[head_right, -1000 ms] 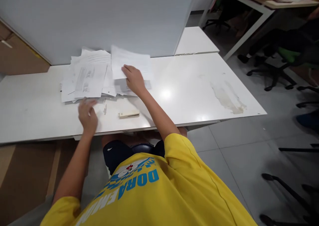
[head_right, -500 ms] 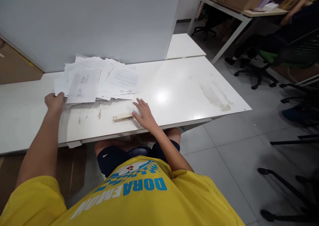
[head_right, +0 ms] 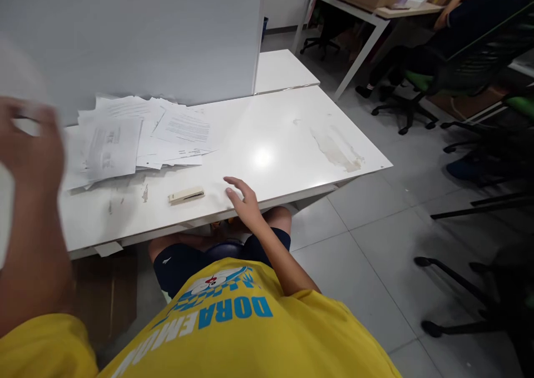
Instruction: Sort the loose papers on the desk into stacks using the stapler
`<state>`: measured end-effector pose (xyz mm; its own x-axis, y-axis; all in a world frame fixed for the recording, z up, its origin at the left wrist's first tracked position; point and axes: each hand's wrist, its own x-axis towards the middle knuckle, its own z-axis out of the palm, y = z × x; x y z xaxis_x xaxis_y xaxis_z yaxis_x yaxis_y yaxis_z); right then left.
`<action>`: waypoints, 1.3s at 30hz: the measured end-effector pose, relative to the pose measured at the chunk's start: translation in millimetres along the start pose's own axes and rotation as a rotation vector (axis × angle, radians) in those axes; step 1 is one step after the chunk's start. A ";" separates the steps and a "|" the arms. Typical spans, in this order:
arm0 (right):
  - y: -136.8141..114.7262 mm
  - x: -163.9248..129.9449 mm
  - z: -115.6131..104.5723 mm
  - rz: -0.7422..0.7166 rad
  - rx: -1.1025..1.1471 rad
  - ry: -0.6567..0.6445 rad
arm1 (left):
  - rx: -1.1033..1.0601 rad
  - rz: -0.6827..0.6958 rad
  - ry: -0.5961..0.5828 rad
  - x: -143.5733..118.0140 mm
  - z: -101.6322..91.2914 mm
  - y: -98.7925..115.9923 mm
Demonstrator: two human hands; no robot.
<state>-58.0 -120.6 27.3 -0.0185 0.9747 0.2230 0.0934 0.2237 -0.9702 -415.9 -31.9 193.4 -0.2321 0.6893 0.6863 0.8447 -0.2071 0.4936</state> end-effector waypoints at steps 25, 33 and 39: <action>26.2 -23.9 -63.2 0.743 0.316 -0.065 | -0.010 0.291 -0.415 -243.0 97.2 64.7; 24.6 -6.7 -75.9 0.727 0.010 -0.287 | 0.047 0.283 -0.480 -242.9 104.2 37.5; 30.0 -18.1 -91.7 0.691 -0.074 -0.177 | 0.023 0.244 -0.470 -245.2 108.8 33.4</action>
<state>36.4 -131.8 2.8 -0.0910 0.8808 -0.4647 0.2094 -0.4393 -0.8736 -278.3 -132.3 -16.6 0.2101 0.8608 0.4635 0.8584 -0.3894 0.3340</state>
